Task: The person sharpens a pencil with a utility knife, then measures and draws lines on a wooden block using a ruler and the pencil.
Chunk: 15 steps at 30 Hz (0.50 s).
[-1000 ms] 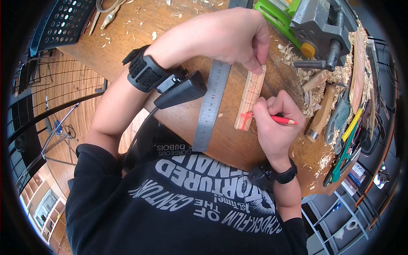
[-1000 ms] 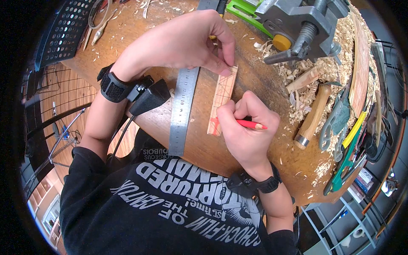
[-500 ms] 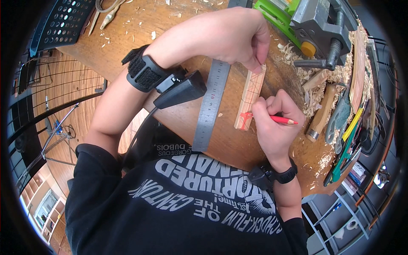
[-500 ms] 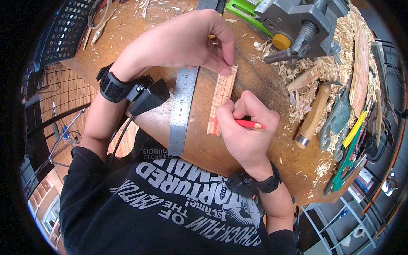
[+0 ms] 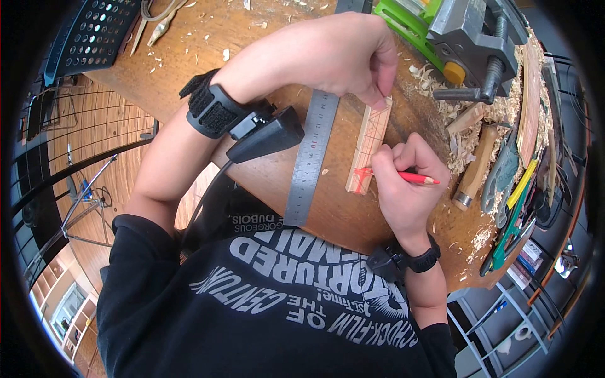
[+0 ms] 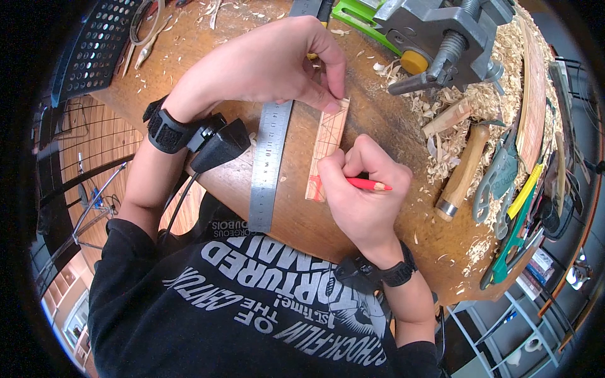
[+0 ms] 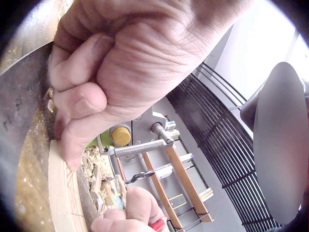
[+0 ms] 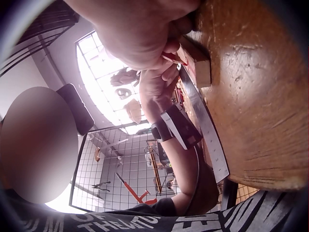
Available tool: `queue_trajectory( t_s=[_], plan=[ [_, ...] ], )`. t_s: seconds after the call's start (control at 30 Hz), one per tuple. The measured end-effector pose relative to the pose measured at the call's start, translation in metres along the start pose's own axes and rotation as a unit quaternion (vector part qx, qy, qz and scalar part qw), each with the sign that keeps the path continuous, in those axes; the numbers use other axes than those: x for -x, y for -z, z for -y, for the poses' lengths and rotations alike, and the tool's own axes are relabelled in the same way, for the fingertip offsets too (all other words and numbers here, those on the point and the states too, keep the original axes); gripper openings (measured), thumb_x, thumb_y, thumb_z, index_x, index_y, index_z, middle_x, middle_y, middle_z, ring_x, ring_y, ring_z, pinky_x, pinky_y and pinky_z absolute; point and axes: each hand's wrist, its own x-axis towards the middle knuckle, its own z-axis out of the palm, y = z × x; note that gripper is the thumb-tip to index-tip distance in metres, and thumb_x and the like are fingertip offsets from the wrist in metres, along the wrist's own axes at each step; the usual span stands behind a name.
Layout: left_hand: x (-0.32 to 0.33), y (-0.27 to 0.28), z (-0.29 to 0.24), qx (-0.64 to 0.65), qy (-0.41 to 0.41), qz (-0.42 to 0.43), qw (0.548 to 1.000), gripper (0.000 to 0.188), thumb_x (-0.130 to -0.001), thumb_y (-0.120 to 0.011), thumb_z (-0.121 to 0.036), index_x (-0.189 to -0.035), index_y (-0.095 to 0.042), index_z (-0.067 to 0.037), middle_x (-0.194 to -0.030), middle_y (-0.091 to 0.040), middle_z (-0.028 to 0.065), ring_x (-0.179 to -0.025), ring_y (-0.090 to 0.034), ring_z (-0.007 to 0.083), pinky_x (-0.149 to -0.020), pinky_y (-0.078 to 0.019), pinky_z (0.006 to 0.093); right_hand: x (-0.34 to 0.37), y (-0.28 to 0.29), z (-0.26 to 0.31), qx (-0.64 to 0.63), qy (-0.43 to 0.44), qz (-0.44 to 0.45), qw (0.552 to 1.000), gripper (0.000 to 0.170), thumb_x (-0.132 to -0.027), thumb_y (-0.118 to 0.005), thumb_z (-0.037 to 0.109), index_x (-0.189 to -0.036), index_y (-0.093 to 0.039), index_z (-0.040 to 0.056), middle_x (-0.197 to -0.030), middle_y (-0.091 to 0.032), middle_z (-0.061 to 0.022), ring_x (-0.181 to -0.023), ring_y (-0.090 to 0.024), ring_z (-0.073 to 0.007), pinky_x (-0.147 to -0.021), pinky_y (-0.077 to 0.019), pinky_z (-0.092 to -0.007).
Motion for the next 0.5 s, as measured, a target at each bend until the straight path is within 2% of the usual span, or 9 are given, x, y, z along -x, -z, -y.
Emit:
queue_trajectory(
  t_s=[0.5],
  plan=[
    [0.0011,0.0007,-0.0016,0.002,0.014,0.0,1.0,0.015,-0.072,-0.079,-0.01,-0.083,-0.073,-0.002,-0.07,-0.067,0.0025,-0.064,-0.059,0.0092,-0.06,-0.0475,0.0248,0.0006,0.0003,0.0014,0.003,-0.013,0.004,1.0,0.034,-0.076,-0.06,-0.01,-0.057,-0.034,0.0036,-0.049,-0.039,0.0017,-0.048,-0.035,-0.0017,-0.043,-0.0302,-0.023]
  ],
)
